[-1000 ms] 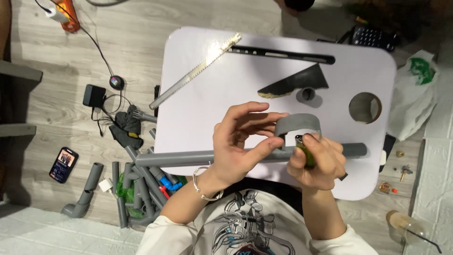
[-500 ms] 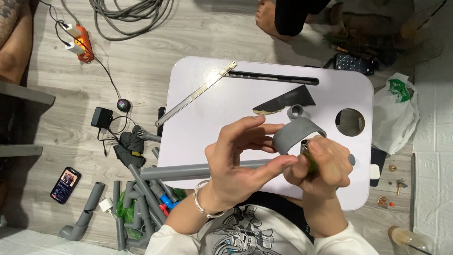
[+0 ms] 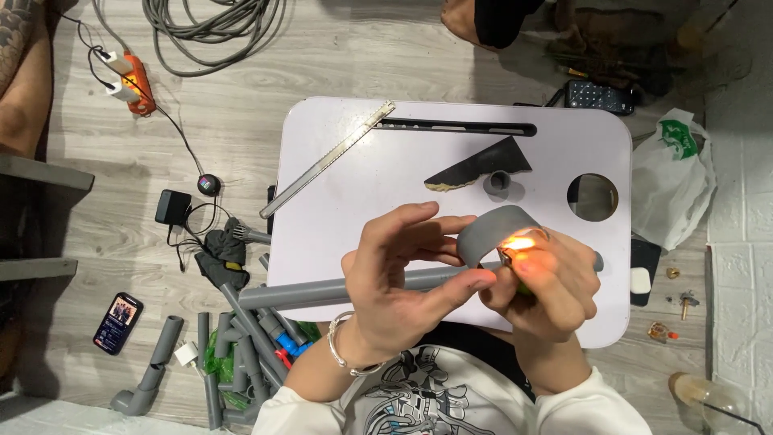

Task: Heating a small PVC pipe segment with a lighter to soften it and then pressing it against a larger pipe to shape it.

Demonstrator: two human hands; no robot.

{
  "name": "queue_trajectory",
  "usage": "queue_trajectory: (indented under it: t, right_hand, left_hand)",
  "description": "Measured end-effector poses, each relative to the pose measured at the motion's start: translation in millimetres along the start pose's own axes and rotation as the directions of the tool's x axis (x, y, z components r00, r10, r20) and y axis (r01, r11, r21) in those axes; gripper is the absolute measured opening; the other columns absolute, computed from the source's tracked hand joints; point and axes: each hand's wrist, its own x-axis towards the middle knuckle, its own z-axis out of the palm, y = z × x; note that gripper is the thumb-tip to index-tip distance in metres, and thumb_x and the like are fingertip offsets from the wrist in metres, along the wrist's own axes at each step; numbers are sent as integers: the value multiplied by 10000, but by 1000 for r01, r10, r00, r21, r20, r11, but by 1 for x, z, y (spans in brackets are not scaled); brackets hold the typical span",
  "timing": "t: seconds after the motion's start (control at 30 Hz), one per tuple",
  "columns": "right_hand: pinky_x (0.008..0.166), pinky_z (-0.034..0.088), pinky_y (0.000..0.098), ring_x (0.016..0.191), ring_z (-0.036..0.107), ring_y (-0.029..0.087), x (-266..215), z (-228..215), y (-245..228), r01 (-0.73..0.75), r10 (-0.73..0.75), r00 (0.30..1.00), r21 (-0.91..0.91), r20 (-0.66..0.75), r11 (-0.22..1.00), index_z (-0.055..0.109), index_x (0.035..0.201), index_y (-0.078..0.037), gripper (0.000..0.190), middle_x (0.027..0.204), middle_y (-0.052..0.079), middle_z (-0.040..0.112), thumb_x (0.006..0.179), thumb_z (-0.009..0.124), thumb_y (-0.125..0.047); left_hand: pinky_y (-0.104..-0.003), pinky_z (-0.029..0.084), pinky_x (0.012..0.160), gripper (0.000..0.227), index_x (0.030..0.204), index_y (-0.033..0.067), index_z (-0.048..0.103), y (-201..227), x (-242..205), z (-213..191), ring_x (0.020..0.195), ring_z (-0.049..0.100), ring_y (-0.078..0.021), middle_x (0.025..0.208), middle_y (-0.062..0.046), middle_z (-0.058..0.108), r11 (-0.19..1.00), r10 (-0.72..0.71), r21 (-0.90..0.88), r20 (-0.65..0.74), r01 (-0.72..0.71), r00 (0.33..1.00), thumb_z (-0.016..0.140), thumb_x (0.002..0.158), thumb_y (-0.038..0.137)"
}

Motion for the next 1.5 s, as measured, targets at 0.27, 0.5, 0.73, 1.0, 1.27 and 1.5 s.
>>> queue_trajectory:
  t: [0.27, 0.5, 0.73, 1.0, 1.27, 1.5]
  right_hand:
    - [583, 498, 377, 615, 511, 200, 0, -3, 5, 76, -76, 997, 21, -3, 997, 467, 1271, -113, 276, 834, 114, 658, 1045, 621, -77]
    - [567, 428, 332, 554, 394, 142, -6, 5, 10, -30, 30, 1000, 109, 7, 994, 488, 1283, -117, 254, 677, 5, 547, 1051, 583, -73]
    - [571, 347, 238, 608, 393, 89, -50, 22, -1, -334, 378, 913, 250, -156, 909, 535, 1056, -4, 236, 742, 35, 548, 987, 620, -212]
    - [456, 416, 170, 495, 463, 39, -6, 20, -15, -441, 700, 714, 762, -22, 475, 586, 1131, -52, 200, 723, 17, 598, 977, 566, -178]
    - [365, 343, 185, 433, 368, 36, 32, 11, -30, -421, 763, 646, 843, 19, 335, 564, 1068, -90, 90, 726, 4, 556, 991, 555, -136]
    - [692, 440, 175, 717, 496, 46, 32, 10, -18, -453, 713, 698, 735, -59, 505, 605, 1117, -109, 229, 951, 12, 646, 931, 500, -191]
  left_hand:
    - [-299, 719, 831, 716, 1369, 60, 477, -1, -1, 0, 906, 798, -218, 1192, -222, 767, 1000, 3, 8, -5, -3, 1000, 912, 800, 66]
    - [-308, 598, 960, 537, 1440, 14, 497, -2, 5, -1, 1068, 681, -206, 1273, -159, 656, 963, -156, -201, 126, 180, 980, 711, 948, 23]
    - [-403, 456, 1052, 614, 1459, 15, 579, -25, 19, 11, 1122, 517, -241, 1221, -116, 536, 975, -155, -111, 286, 193, 946, 306, 1071, 403]
    - [-379, 492, 1130, 548, 1539, 53, 527, -31, 33, 23, 1218, 570, -204, 1311, -87, 573, 949, -111, -246, 316, 194, 942, 359, 1107, 347]
    - [-417, 480, 1249, 560, 1503, 119, 602, -24, 46, 32, 1245, 537, -231, 1325, -89, 546, 971, -22, -218, 329, 99, 944, 326, 1092, 382]
    - [-347, 534, 1244, 478, 1504, 137, 601, -22, 47, 35, 1272, 577, -181, 1399, -73, 557, 973, -1, -217, 309, 72, 951, 297, 1234, 389]
